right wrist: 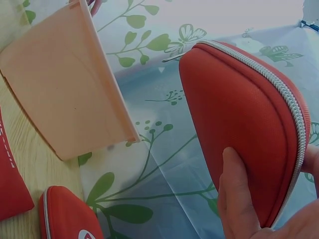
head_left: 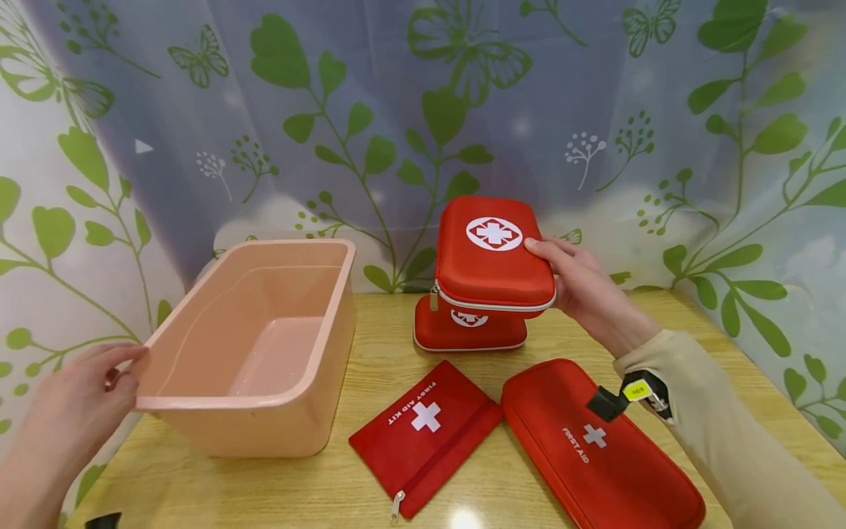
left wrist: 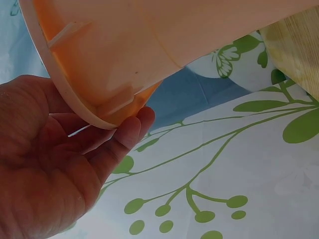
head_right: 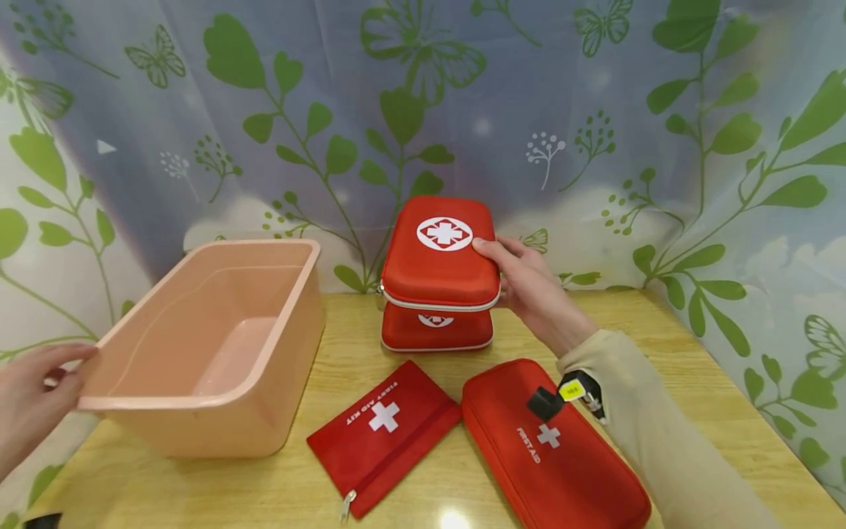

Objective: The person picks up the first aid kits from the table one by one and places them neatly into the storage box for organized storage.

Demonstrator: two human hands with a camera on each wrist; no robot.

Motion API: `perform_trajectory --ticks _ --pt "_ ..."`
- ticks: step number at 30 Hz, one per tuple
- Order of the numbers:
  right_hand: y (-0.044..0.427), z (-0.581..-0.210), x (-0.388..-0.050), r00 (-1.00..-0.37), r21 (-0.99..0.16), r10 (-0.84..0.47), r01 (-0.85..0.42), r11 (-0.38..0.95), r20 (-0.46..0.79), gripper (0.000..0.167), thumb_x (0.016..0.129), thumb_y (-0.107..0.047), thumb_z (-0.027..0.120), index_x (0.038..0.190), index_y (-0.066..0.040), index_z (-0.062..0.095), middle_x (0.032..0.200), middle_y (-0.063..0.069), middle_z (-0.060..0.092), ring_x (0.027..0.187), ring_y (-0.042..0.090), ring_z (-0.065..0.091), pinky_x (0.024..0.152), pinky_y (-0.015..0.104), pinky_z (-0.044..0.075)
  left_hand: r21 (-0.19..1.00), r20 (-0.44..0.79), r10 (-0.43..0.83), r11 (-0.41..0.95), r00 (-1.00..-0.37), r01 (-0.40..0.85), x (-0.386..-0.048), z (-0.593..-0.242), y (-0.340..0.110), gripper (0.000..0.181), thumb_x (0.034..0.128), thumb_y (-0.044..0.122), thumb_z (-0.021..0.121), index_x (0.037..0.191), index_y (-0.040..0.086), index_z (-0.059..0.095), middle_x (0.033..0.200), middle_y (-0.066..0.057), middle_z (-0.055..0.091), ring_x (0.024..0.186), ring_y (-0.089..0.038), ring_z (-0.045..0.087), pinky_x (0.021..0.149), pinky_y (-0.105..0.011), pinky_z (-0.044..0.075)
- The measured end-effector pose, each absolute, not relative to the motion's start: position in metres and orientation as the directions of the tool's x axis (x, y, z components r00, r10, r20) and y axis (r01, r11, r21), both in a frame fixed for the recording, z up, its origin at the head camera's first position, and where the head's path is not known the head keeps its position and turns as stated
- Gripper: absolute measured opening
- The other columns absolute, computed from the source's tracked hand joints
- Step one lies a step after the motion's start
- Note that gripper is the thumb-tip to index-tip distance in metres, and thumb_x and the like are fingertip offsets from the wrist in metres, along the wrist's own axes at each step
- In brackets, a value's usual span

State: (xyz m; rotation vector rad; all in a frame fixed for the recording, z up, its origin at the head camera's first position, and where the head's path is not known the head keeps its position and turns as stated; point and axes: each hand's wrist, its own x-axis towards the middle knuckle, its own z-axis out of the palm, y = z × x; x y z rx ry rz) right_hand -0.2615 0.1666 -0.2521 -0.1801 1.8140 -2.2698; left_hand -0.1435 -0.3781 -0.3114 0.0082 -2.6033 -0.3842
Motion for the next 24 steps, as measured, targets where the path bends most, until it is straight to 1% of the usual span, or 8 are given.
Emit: perform_trajectory --ticks 5,13,17,24 --pt "0.163 -0.252 -0.263 -0.968 -0.973 -0.245 0.107 -0.205 -0.055 0.076 0.094 -0.035 0.065 0.154 -0.008 0.027 0.129 0.009 0.053 0.083 0.015 0.070 0.069 0.027 0.056 0.264 0.477 -0.082 0.963 -0.875 0.054 -0.144 -0.312 -0.378 0.030 0.0823 -0.001 0.052 0.108 -0.010 0.064 0.112 -0.030 0.058 0.070 -0.032 0.054 0.056 -0.037 0.037" --pt "0.156 -0.252 -0.263 -0.968 -0.977 -0.244 0.107 -0.182 -0.060 0.074 0.094 -0.036 0.065 0.154 -0.010 0.029 0.136 0.010 0.048 0.090 0.015 0.070 0.077 0.029 0.056 0.260 0.477 -0.086 0.964 -0.875 0.046 -0.145 -0.311 -0.377 0.030 0.0817 -0.002 0.052 0.108 -0.010 0.064 0.111 -0.030 0.058 0.070 -0.033 0.055 0.055 -0.037 0.037" --pt "0.154 -0.253 -0.264 -0.966 -0.976 -0.250 0.109 -0.187 -0.060 0.075 0.095 -0.035 0.064 0.155 -0.011 0.025 0.139 0.011 0.046 0.090 0.015 0.070 0.076 0.029 0.056 0.263 0.470 -0.088 0.964 -0.879 0.044 -0.146 -0.311 -0.377 0.030 0.0818 -0.002 0.052 0.108 -0.011 0.064 0.111 -0.031 0.058 0.069 -0.033 0.055 0.054 -0.036 0.037" --pt "0.152 -0.253 -0.264 -0.965 -0.976 -0.253 0.116 -0.187 -0.066 0.081 0.096 -0.035 0.063 0.158 -0.012 0.016 0.146 0.011 0.040 0.094 0.015 0.069 0.076 0.029 0.056 0.271 0.480 -0.089 0.961 -0.873 0.051 -0.145 -0.312 -0.376 0.028 0.0834 -0.002 0.054 0.108 -0.010 0.065 0.111 -0.030 0.059 0.073 -0.037 0.057 0.057 -0.039 0.040"
